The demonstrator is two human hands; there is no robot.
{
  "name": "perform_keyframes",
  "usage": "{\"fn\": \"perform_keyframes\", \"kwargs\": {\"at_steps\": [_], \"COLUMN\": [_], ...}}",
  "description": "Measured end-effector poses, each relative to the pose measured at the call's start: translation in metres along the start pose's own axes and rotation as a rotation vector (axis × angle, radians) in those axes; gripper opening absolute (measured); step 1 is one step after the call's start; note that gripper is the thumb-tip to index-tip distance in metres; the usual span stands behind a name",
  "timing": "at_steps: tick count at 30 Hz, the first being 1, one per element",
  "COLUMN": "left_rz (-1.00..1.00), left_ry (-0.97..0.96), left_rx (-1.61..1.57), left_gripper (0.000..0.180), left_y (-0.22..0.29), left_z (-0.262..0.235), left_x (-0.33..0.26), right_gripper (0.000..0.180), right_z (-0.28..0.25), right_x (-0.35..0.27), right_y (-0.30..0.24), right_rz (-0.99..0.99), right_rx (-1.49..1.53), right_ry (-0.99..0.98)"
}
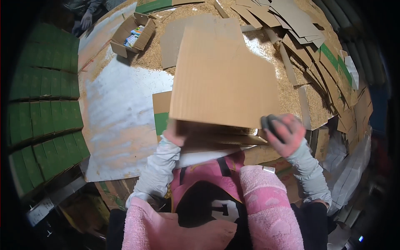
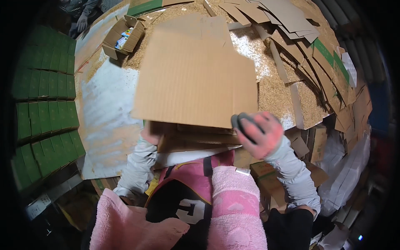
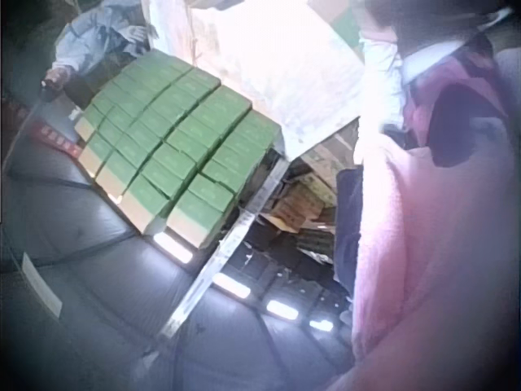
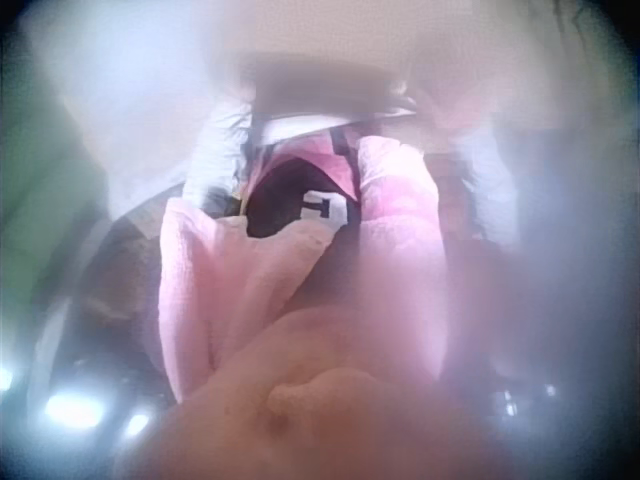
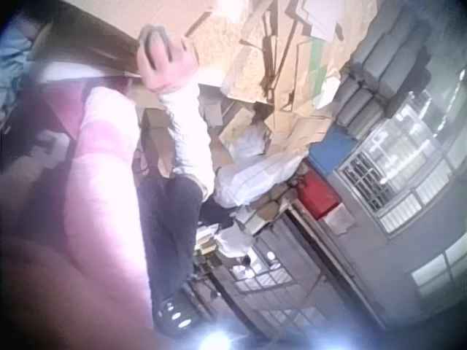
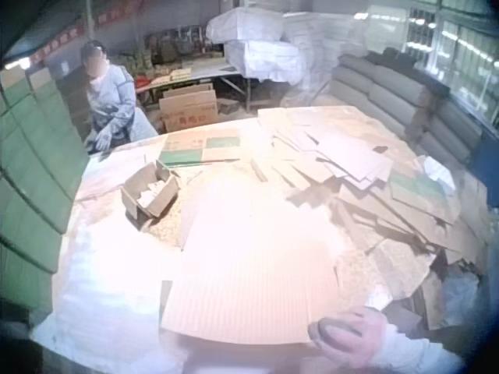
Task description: The person folds cardboard sheets into boxes, inserts small packets, styrofoam trays filled with sawdust, and cardboard dividers into them, covers the boxes with cardboard lids, and stacks them onto a pile by hand.
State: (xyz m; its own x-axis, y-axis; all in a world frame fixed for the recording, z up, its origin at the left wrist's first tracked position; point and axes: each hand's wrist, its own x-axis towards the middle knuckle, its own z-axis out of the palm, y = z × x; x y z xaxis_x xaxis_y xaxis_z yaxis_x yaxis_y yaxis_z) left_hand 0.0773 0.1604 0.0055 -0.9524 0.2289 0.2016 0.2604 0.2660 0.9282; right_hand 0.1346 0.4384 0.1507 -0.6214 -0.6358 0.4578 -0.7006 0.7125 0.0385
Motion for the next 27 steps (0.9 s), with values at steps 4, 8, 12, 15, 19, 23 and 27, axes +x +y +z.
{"fn": "perform_keyframes", "kwargs": {"at_steps": [4,8,12,15,19,23,27], "left_rz": [-0.166,-0.311,-0.676,-0.378,-0.371,-0.478,-0.239], "left_ry": [0.303,0.04,-0.115,-0.436,-0.216,-0.251,0.063], "left_rx": [0.123,-0.121,-0.746,-0.169,0.256,-0.216,-0.378], "left_gripper": [0.025,0.034,0.05,0.071,0.071,0.06,0.044], "left_y": [0.005,0.021,-0.074,-0.075,-0.069,-0.049,-0.086], "left_z": [-0.038,-0.064,-0.048,0.026,0.045,-0.004,-0.091], "left_x": [0.047,0.034,0.001,-0.02,-0.007,-0.019,-0.033], "right_gripper": [0.013,0.013,0.038,0.047,0.103,0.068,0.07], "right_z": [0.102,0.077,0.065,0.168,0.346,0.188,0.149], "right_x": [-0.055,-0.015,-0.108,-0.179,-0.266,-0.121,-0.01], "right_y": [-0.001,-0.004,0.04,0.051,0.042,0.033,0.016], "right_rz": [0.09,0.08,1.353,1.41,0.792,0.864,0.892], "right_rx": [0.128,0.399,1.147,1.162,-0.342,0.257,0.592], "right_ry": [-0.856,-0.397,0.245,-0.244,-0.298,-0.561,-0.08]}}
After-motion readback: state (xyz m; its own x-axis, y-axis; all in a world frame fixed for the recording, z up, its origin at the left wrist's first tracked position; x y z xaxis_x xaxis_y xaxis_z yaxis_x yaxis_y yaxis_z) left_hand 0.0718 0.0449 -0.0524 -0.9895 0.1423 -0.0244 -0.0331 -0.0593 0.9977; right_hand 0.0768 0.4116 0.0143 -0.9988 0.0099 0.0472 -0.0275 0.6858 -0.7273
